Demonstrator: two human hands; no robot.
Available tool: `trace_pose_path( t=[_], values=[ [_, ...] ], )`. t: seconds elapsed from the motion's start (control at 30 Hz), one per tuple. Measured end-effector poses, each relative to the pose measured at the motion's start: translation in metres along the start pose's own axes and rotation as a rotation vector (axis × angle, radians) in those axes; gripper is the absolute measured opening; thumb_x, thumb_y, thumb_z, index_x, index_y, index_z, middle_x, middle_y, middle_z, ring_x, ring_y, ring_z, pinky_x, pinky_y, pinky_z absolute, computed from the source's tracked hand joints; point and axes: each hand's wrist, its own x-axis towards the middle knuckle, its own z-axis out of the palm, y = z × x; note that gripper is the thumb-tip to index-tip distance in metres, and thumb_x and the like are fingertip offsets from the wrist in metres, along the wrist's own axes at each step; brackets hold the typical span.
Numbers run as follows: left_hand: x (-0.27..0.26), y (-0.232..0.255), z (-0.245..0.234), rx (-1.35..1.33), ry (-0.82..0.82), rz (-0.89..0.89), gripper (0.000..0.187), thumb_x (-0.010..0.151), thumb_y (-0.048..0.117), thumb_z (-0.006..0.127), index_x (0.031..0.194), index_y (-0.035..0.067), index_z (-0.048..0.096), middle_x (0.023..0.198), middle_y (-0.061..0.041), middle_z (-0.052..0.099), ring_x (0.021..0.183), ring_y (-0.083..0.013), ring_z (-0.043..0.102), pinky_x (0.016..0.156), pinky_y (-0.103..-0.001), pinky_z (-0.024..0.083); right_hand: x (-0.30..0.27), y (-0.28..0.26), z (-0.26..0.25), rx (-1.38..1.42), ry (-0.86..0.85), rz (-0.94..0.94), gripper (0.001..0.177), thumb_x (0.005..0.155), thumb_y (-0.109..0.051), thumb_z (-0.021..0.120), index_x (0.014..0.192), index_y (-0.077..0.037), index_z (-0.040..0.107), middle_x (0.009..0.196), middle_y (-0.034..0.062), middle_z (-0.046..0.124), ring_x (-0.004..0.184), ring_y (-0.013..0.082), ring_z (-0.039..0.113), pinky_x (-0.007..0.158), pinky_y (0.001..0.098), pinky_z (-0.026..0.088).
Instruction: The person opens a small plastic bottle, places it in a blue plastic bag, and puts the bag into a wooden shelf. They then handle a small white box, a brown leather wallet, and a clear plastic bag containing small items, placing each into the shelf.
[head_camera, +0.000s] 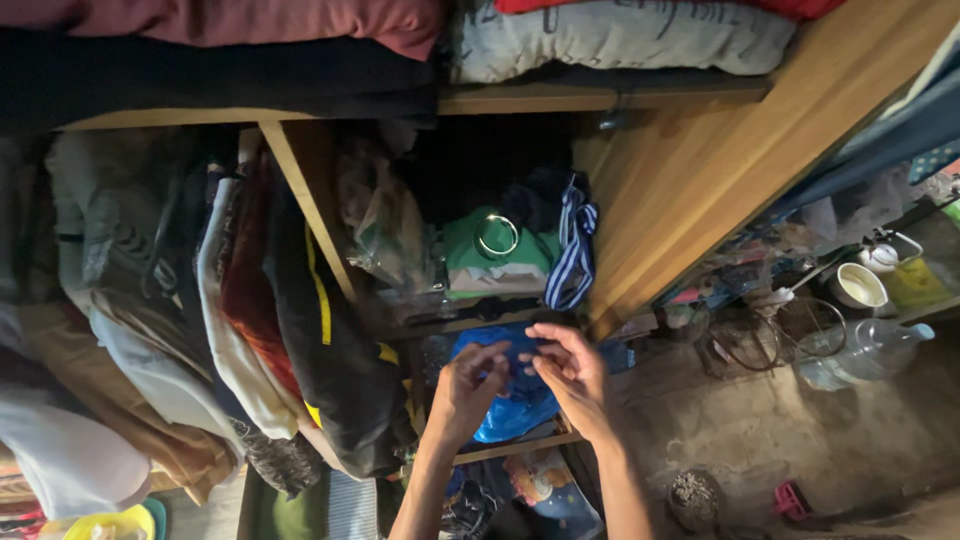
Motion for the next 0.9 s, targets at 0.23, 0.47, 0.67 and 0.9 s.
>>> trace_pose_path(
  t=[0.23, 0.47, 0.67, 0.9],
  values=[
    [-0.002, -0.001, -0.007, 0.102, 0.018, -0.05, 0.021, 0.096, 0.014, 0.067, 0.108, -0.001, 0.075, 0.088, -0.009, 0.072, 0.073, -0.0138, 0.068, 0.061, -0.03, 0.058, 0.001, 0.03, -0.008, -0.095, -0.015, 0.034, 0.038, 0.093, 0.007, 0.063, 0.13, -0.001, 0.066, 0.107, 0.0055, 0.072, 0.092, 0.0083, 0.067, 0.082, 0.0246, 0.058],
    [-0.003, -0.074, -0.014, 0.901, 0.31, 0.019, 0.049, 0.079, 0.02, 0.077, 0.122, 0.002, 0.063, 0.096, -0.026, 0.068, 0.088, -0.0476, 0.065, 0.076, -0.055, 0.053, 0.013, 0.091, -0.059, -0.756, 0.065, 0.27, 0.05, 0.089, -0.012, 0.078, 0.137, -0.012, 0.062, 0.085, 0.009, 0.068, 0.072, 0.0148, 0.06, 0.064, 0.0291, 0.049],
    [-0.018, -0.087, -0.042, 0.628, 0.208, 0.294, 0.046, 0.077, -0.004, 0.056, 0.123, 0.001, 0.06, 0.105, -0.028, 0.069, 0.098, -0.0484, 0.066, 0.084, -0.051, 0.054, 0.011, 0.051, -0.051, -1.078, -0.089, 0.065, 0.028, 0.085, -0.021, 0.079, 0.108, -0.008, 0.07, 0.073, 0.0088, 0.069, 0.063, 0.016, 0.064, 0.059, 0.0335, 0.05],
    [-0.023, -0.033, -0.041, 0.681, 0.399, 0.122, 0.038, 0.079, -0.001, 0.065, 0.113, -0.004, 0.05, 0.094, -0.033, 0.062, 0.086, -0.0505, 0.062, 0.073, -0.055, 0.05, 0.005, -0.062, 0.007, -0.781, 0.004, -0.059, 0.015, 0.088, -0.018, 0.076, 0.093, -0.004, 0.075, 0.058, 0.0037, 0.058, 0.052, 0.0072, 0.051, 0.05, 0.0275, 0.043]
  ],
)
